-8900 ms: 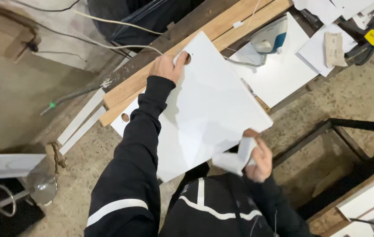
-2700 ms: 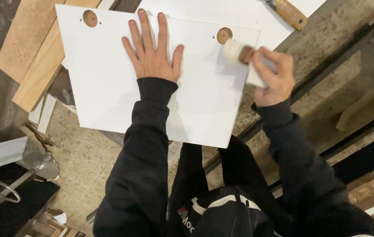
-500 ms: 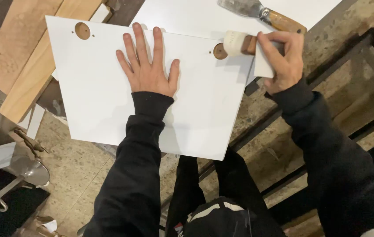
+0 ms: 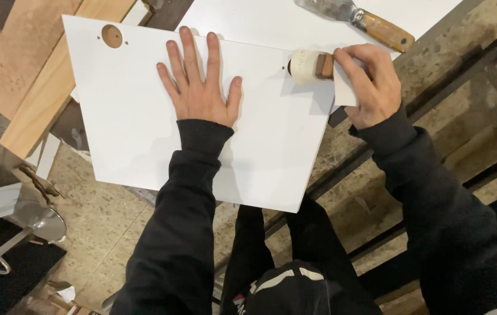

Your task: Sanding and scraping the edges of a white laminated board on a workbench.

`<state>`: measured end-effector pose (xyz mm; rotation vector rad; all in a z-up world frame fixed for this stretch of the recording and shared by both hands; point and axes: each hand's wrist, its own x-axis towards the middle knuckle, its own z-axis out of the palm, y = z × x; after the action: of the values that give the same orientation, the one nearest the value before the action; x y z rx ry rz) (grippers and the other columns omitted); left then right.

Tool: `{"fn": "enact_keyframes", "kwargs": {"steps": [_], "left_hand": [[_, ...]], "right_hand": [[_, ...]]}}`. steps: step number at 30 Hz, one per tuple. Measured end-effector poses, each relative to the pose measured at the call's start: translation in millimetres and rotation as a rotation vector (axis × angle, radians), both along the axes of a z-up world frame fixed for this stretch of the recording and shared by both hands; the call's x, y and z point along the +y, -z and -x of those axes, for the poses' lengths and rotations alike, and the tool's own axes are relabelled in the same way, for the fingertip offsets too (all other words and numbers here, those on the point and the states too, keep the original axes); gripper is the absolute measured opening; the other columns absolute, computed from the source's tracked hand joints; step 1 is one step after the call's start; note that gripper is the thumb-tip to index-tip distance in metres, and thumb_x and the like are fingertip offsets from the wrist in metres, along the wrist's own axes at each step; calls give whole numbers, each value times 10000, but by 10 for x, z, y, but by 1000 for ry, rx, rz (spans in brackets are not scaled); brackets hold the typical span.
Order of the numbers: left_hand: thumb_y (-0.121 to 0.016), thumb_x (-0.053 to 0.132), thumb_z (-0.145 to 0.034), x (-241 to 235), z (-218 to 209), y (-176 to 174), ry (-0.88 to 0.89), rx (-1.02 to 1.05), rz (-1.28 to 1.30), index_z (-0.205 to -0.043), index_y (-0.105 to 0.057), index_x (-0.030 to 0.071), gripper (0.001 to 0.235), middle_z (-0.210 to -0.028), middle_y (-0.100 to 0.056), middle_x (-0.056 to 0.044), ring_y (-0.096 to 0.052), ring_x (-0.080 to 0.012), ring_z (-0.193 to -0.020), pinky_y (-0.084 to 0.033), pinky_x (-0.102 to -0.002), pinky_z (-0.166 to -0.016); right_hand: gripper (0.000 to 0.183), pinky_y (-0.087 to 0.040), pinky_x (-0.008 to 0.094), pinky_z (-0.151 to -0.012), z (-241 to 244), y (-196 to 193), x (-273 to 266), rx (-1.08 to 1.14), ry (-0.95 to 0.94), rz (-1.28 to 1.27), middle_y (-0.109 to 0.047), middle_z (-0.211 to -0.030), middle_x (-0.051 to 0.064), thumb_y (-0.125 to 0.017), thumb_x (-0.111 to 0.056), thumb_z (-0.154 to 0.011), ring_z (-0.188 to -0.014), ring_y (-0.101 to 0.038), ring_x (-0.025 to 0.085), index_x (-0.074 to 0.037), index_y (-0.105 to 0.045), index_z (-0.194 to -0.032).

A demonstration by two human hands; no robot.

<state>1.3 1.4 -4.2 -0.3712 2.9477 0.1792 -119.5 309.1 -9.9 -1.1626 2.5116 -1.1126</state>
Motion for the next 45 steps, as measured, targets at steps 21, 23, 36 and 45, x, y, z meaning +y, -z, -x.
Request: {"fn": "enact_keyframes", "kwargs": {"steps": [21,23,36,45], "left_hand": [[-632,529,-1069,-21,6,-12,5,-20,-8,-1702,-255,198,808,-1729,-69,-209,-31,-438,-1601,-34,-709,-1273],[-633,525,-1071,-28,-18,-49,8,-28,-3,-1705,-252,197,809,-1730,-66,-209,-31,-440,-1604,-37,-708,-1279],[-635,539,-1076,-52,-25,37,32,4,36,-1709,-241,200,819,-1731,-47,-199,-32,-444,-1606,-48,-712,-1285],[-650,543,-1049,-67,-57,180,41,84,45,-1701,-224,225,841,-1732,-42,-183,-33,-432,-1604,-44,-711,-1282]], "right_hand": [[474,-602,306,-782,-386,703,326,-5,301,-34,-544,-1190,165,-750,-56,-1039,-1025,-639,223,31,-634,-1491],[443,-618,314,-842,-370,535,158,-27,252,22,-558,-1254,154,-771,-64,-1078,-1060,-640,211,-42,-631,-1498],[414,-615,354,-875,-591,420,21,-2,129,191,-501,-1211,176,-879,-219,-986,-1077,-573,253,-123,-727,-1359],[356,-559,329,-905,-379,716,218,62,152,158,-584,-1238,214,-823,-168,-1006,-1094,-618,277,-116,-752,-1351]]}}
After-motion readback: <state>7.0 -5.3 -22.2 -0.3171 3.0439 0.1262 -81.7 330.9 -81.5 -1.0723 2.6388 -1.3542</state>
